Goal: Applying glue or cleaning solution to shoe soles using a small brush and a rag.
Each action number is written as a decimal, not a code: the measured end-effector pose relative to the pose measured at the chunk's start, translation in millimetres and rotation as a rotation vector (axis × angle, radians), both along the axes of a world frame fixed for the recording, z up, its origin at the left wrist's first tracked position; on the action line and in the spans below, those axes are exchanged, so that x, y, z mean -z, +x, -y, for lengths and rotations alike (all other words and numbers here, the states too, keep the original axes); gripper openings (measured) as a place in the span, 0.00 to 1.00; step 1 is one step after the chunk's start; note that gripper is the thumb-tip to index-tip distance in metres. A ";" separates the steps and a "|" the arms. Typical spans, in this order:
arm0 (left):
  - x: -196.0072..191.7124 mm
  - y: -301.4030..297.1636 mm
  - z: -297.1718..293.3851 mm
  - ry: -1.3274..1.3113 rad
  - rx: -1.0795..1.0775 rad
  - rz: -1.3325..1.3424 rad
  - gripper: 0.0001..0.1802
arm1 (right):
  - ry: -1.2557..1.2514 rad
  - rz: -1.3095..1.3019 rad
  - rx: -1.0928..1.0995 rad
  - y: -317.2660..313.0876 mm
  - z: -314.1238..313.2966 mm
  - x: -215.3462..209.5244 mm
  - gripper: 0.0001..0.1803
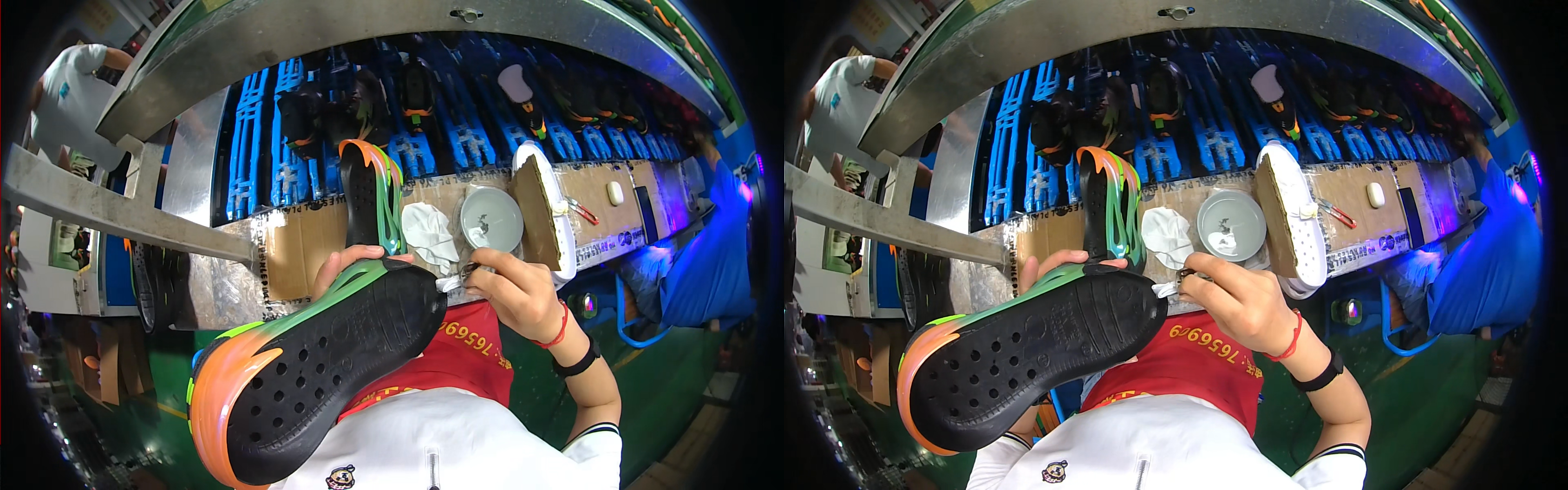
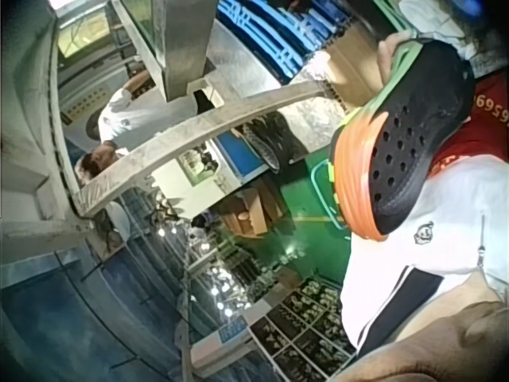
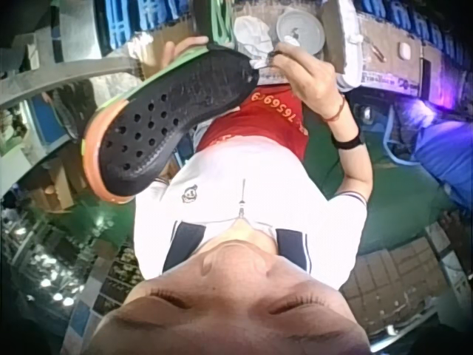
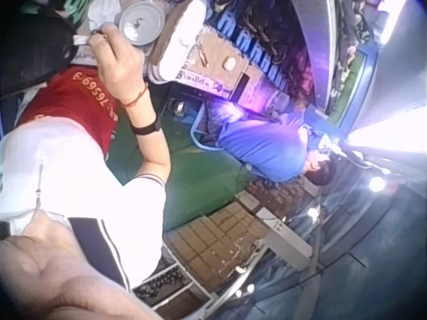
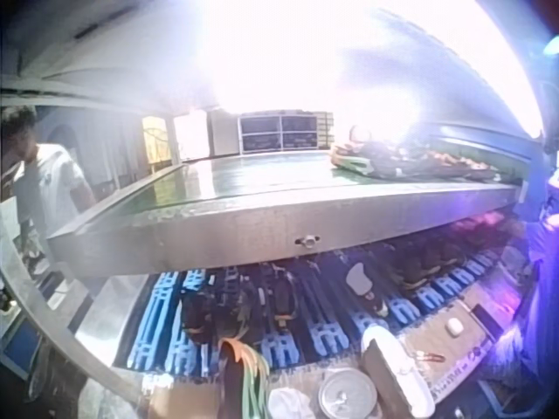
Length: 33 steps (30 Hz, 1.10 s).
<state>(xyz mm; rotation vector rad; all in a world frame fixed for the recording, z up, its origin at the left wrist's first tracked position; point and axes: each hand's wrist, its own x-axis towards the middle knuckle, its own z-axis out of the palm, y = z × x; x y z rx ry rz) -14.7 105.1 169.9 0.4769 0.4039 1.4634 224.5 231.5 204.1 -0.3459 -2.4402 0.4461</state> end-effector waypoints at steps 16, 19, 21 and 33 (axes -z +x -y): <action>15.2 8.2 -10.0 0.413 -0.390 -0.873 0.23 | -0.441 0.011 -0.042 -13.2 13.4 -7.8 0.08; 21.2 4.6 -8.9 0.375 -0.355 -0.687 0.26 | -0.576 -0.026 -0.104 -14.7 15.6 -7.9 0.06; 18.4 4.3 -8.1 0.384 -0.340 -0.642 0.27 | -0.599 -0.038 -0.129 -15.5 17.1 -8.8 0.05; 18.5 10.5 -8.3 -0.164 -0.435 -0.974 0.27 | -0.934 -0.103 -0.100 -20.6 28.1 -9.6 0.04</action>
